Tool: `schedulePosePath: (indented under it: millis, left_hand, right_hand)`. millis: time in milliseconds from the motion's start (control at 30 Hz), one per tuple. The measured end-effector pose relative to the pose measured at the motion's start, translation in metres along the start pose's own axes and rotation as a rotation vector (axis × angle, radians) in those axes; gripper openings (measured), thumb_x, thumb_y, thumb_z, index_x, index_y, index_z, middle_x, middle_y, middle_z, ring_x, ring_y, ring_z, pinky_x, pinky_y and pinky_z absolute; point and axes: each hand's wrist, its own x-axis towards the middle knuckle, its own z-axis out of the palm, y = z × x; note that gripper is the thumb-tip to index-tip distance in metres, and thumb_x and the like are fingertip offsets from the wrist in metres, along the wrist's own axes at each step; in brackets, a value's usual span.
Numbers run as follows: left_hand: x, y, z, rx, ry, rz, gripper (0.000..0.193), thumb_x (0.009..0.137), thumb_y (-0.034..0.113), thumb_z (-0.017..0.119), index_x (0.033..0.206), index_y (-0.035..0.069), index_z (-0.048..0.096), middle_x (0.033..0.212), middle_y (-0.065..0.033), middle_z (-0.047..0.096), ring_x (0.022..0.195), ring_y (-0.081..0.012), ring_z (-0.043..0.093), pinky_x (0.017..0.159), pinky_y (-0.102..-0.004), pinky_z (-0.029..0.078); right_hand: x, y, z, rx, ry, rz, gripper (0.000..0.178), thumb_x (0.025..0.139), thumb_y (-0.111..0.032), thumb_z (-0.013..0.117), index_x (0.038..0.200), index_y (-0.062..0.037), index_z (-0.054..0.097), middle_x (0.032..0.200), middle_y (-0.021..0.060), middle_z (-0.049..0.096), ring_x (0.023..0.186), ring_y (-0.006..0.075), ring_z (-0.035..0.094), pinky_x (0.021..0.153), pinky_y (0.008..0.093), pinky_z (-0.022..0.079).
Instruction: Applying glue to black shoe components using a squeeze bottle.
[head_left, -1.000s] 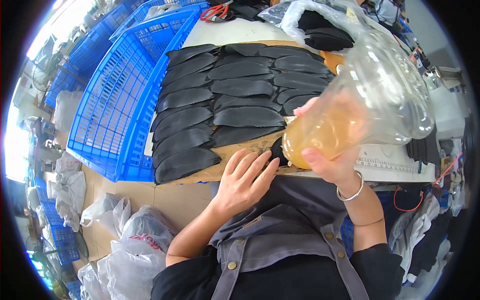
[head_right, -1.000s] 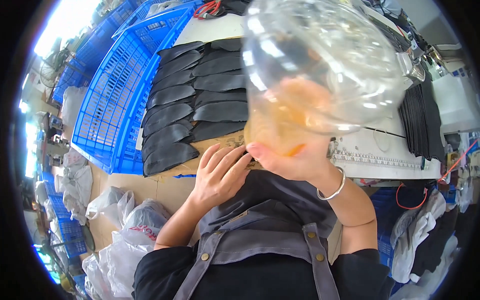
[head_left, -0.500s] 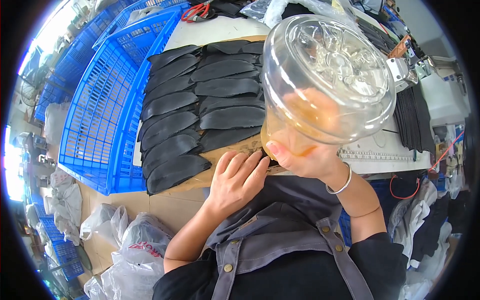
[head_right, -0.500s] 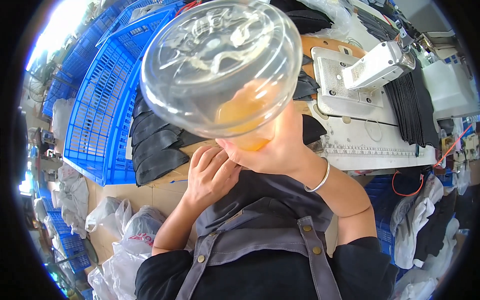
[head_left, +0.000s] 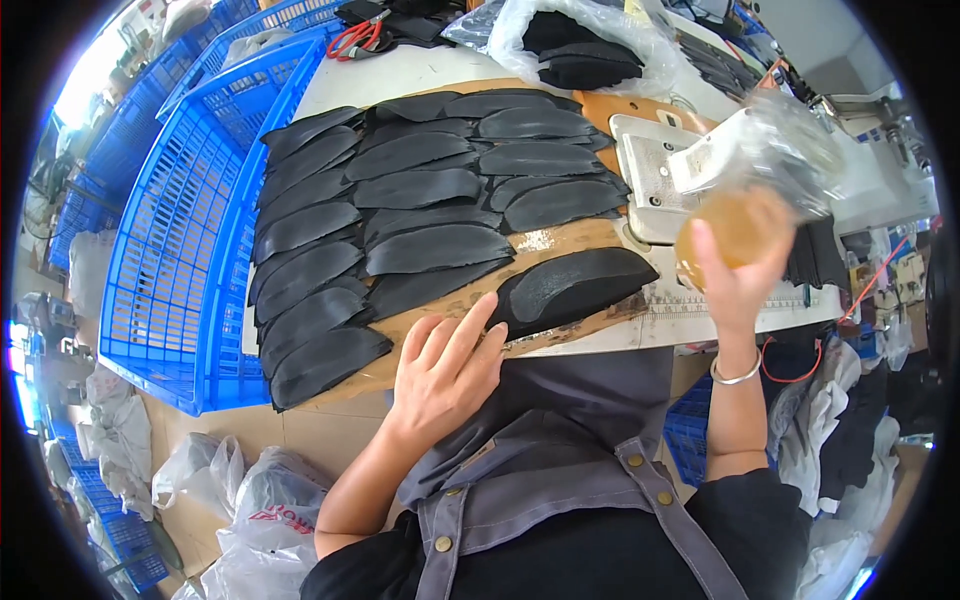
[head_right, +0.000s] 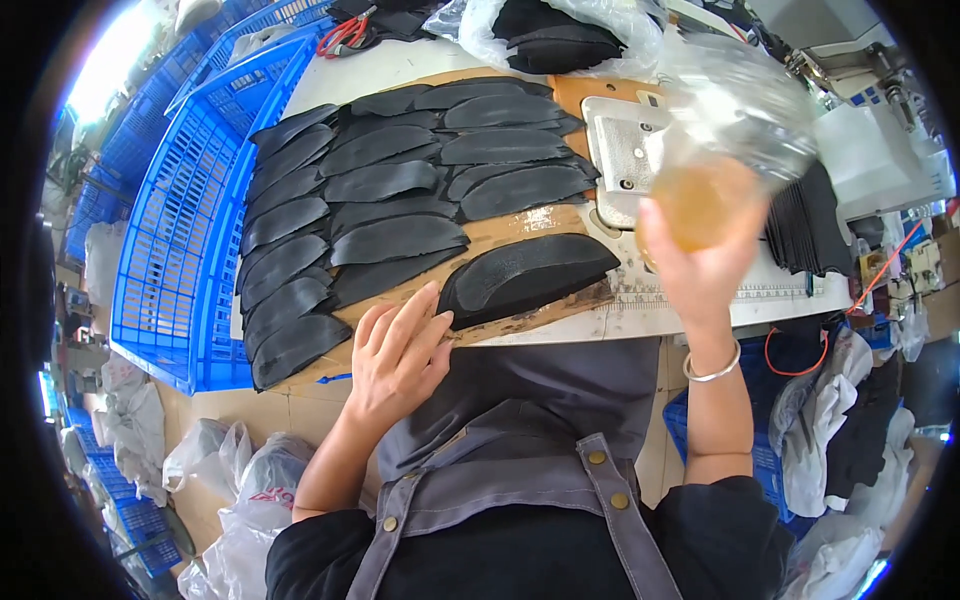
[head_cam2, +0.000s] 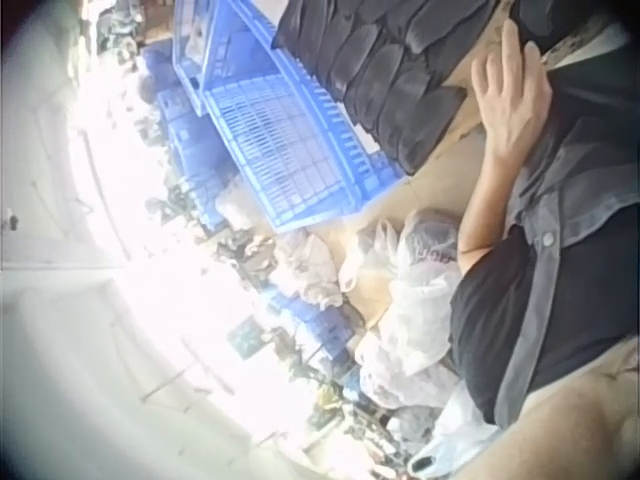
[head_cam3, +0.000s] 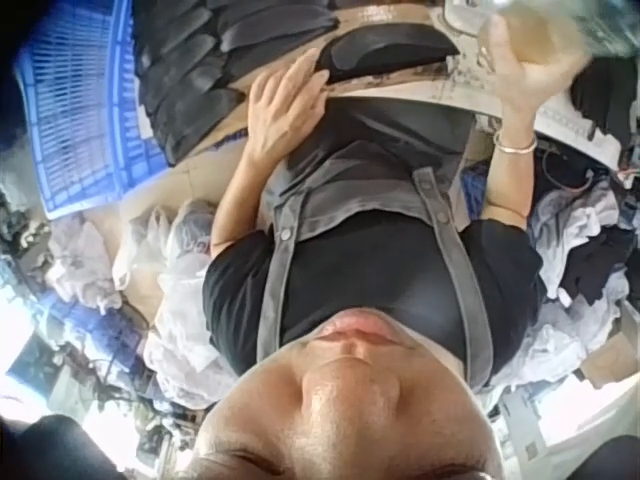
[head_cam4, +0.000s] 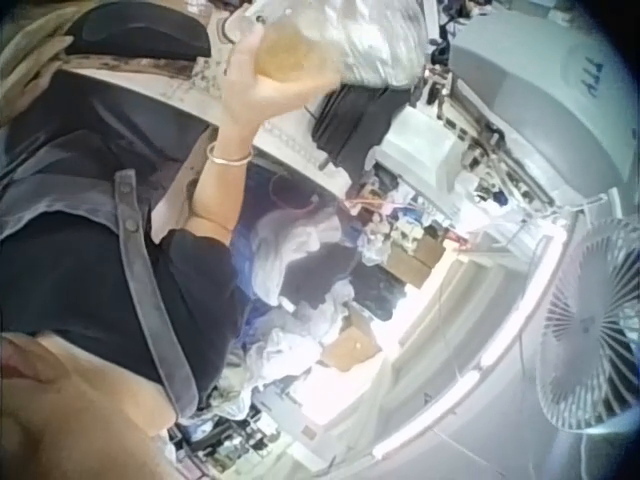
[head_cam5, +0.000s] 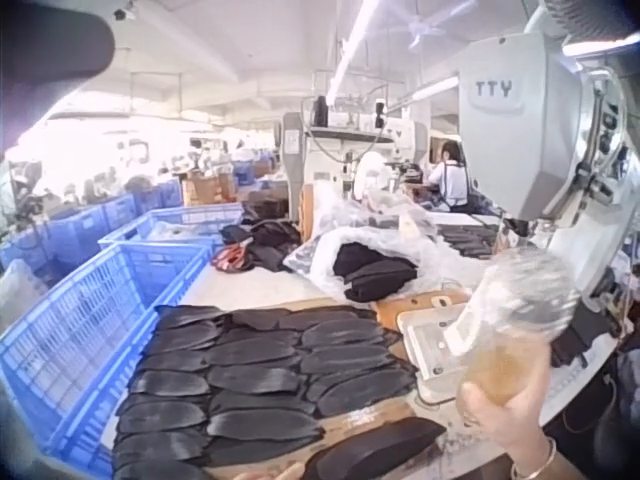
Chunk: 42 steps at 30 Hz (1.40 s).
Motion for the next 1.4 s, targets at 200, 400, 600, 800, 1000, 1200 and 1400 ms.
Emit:
schedulePosePath:
  millis: [200, 400, 600, 800, 1000, 1200, 1400]
  left_hand:
    - [0.003, -0.003, -0.002, -0.003, -0.034, 0.046, 0.033, 0.066, 0.008, 0.068, 0.097, 0.006, 0.060, 0.115, -0.0090, 0.058, 0.083, -0.0192, 0.056, 0.081, -0.0344, 0.043]
    - [0.000, 0.003, 0.004, 0.004, 0.023, 0.052, 0.033, 0.063, 0.008, 0.069, 0.095, 0.007, 0.060, 0.099, -0.0077, 0.060, 0.087, -0.0239, 0.056, 0.080, -0.0370, 0.044]
    - [-0.010, -0.002, 0.004, 0.007, -0.040, 0.003, 0.033, 0.062, 0.009, 0.070, 0.094, 0.008, 0.061, 0.095, -0.0079, 0.060, 0.090, -0.0261, 0.057, 0.080, -0.0399, 0.045]
    - [0.010, 0.003, -0.005, -0.087, -0.057, -0.033, 0.031, 0.066, 0.004, 0.067, 0.096, 0.004, 0.062, 0.091, -0.0099, 0.062, 0.078, -0.0269, 0.058, 0.072, -0.0362, 0.045]
    - [0.050, 0.013, -0.010, -0.056, 0.043, -0.128, 0.021, 0.063, 0.002, 0.073, 0.076, 0.004, 0.056, 0.080, -0.0076, 0.059, 0.070, -0.0251, 0.056, 0.062, -0.0324, 0.045]
    - [0.114, 0.039, 0.012, -0.210, -0.290, 0.031, 0.042, 0.070, 0.022, 0.073, 0.104, 0.003, 0.059, 0.109, -0.0128, 0.055, 0.100, -0.0305, 0.052, 0.085, -0.0399, 0.042]
    - [0.133, 0.044, 0.048, -0.169, -0.498, 0.097, 0.056, 0.070, 0.033, 0.072, 0.114, 0.003, 0.054, 0.120, -0.0133, 0.050, 0.117, -0.0329, 0.043, 0.100, -0.0464, 0.031]
  right_hand:
    - [-0.004, -0.040, 0.023, 0.620, 0.049, -0.052, 0.063, 0.075, -0.013, 0.068, 0.127, -0.0027, 0.034, 0.109, 0.0182, 0.053, 0.097, 0.0264, 0.058, 0.084, 0.0413, 0.048]
    - [-0.035, -0.052, 0.088, 0.503, -0.208, -0.206, 0.083, 0.061, -0.036, 0.080, 0.124, -0.0004, 0.039, 0.112, 0.0137, 0.053, 0.098, 0.0281, 0.059, 0.082, 0.0370, 0.048]
    - [-0.012, -0.046, 0.062, 0.368, -0.202, -0.343, 0.082, 0.057, -0.029, 0.083, 0.121, -0.0005, 0.042, 0.105, 0.0129, 0.057, 0.091, 0.0254, 0.061, 0.077, 0.0342, 0.049]
    - [-0.012, 0.020, -0.005, 0.223, 0.096, -0.031, 0.053, 0.071, -0.006, 0.072, 0.116, 0.0006, 0.044, 0.100, 0.0111, 0.058, 0.088, 0.0159, 0.059, 0.074, 0.0295, 0.050]
    - [-0.028, 0.057, -0.032, 0.610, 0.428, 0.260, 0.037, 0.089, -0.025, 0.051, 0.116, -0.0003, 0.046, 0.104, 0.0154, 0.057, 0.101, 0.0265, 0.057, 0.088, 0.0402, 0.048]
    - [-0.049, 0.062, -0.024, 1.280, 0.369, 0.743, 0.040, 0.089, -0.034, 0.048, 0.109, 0.0008, 0.051, 0.103, 0.0131, 0.056, 0.099, 0.0257, 0.057, 0.083, 0.0394, 0.049]
    - [-0.051, 0.060, -0.023, 1.256, 0.333, 0.764, 0.044, 0.089, -0.038, 0.045, 0.111, -0.0005, 0.051, 0.104, 0.0135, 0.057, 0.097, 0.0256, 0.057, 0.082, 0.0395, 0.049]
